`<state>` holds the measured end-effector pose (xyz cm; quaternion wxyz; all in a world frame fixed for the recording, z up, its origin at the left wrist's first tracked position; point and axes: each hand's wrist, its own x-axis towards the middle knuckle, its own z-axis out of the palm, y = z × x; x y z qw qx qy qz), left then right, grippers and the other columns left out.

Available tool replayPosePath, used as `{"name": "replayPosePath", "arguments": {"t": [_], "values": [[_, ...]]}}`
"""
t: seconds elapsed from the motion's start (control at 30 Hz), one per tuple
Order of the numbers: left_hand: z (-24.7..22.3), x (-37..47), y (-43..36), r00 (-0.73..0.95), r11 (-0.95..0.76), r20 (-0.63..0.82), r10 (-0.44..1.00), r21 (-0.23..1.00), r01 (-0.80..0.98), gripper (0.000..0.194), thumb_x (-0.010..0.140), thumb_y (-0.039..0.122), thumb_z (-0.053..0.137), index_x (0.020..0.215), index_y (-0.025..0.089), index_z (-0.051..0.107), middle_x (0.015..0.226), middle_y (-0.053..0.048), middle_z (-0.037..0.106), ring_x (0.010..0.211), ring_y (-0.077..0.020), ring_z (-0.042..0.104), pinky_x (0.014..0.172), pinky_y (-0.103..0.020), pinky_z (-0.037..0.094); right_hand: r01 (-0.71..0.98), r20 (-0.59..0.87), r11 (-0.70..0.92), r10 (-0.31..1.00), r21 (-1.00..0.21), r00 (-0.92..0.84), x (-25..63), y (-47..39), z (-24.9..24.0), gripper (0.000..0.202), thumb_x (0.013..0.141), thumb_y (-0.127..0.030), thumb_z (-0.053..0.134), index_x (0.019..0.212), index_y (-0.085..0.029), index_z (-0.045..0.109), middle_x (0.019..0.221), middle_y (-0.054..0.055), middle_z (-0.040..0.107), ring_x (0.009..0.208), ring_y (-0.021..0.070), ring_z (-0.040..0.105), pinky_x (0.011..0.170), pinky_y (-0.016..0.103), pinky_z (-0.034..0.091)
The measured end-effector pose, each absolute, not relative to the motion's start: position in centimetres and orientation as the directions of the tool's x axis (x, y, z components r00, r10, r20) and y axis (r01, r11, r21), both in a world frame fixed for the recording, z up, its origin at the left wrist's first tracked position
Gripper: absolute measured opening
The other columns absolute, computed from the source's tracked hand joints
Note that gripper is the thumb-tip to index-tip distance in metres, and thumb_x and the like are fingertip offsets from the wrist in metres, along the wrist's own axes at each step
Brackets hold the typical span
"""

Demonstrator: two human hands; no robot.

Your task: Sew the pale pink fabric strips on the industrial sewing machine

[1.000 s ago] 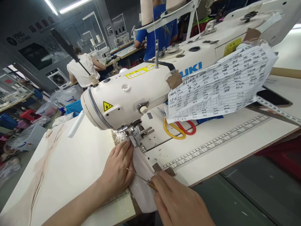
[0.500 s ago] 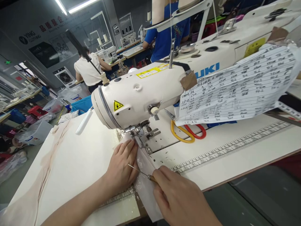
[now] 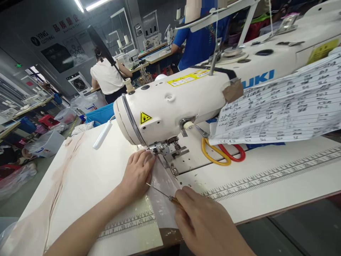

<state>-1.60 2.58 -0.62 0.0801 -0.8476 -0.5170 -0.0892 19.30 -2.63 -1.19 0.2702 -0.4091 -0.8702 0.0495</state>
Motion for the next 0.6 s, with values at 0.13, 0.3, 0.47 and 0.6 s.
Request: {"name": "replayPosePath", "arguments": {"t": [0.13, 0.3, 0.47, 0.6], "values": [[-0.4, -1.4, 2.1, 0.465, -0.47, 0.255, 0.848, -0.045, 0.881, 0.044, 0.088, 0.011, 0.041, 0.13, 0.009, 0.052, 0.13, -0.015, 0.056, 0.124, -0.0307, 0.046, 0.105, -0.048, 0.04, 0.679, 0.379, 0.631, 0.773, -0.374, -0.51, 19.4, -3.4, -2.0, 0.016, 0.087, -0.012, 0.035, 0.077, -0.024, 0.038, 0.061, -0.006, 0.046, 0.044, 0.0101, 0.048, 0.043, 0.022, 0.035], [-1.0, 0.0, 0.4, 0.517, -0.544, 0.295, 0.804, 0.011, 0.839, 0.045, 0.09, 0.026, 0.044, 0.129, 0.007, 0.052, 0.134, -0.016, 0.055, 0.127, -0.0311, 0.045, 0.107, -0.047, 0.038, 0.683, 0.305, 0.588, 0.809, -0.433, -0.503, 19.8, -3.9, -2.7, 0.016, 0.089, -0.013, 0.035, 0.079, -0.024, 0.041, 0.063, -0.006, 0.05, 0.049, 0.0108, 0.052, 0.047, 0.022, 0.038], [-1.0, 0.1, 0.4, 0.523, -0.539, 0.277, 0.806, -0.018, 0.842, 0.048, 0.09, 0.027, 0.042, 0.132, 0.005, 0.05, 0.137, -0.017, 0.053, 0.128, -0.0314, 0.043, 0.108, -0.048, 0.036, 0.673, 0.301, 0.573, 0.819, -0.468, -0.488, 20.2, -3.9, -2.7, 0.015, 0.09, -0.016, 0.038, 0.08, -0.023, 0.045, 0.065, -0.002, 0.056, 0.051, 0.0128, 0.055, 0.047, 0.023, 0.041], [-0.4, -0.1, 0.5, 0.53, -0.538, 0.214, 0.821, -0.024, 0.843, 0.049, 0.089, 0.025, 0.041, 0.133, 0.005, 0.049, 0.137, -0.017, 0.051, 0.128, -0.0303, 0.043, 0.109, -0.047, 0.033, 0.678, 0.372, 0.578, 0.814, -0.453, -0.446, 20.4, -3.7, -3.1, 0.017, 0.09, -0.018, 0.038, 0.081, -0.023, 0.051, 0.071, 0.002, 0.063, 0.055, 0.0155, 0.061, 0.043, 0.022, 0.042]]}}
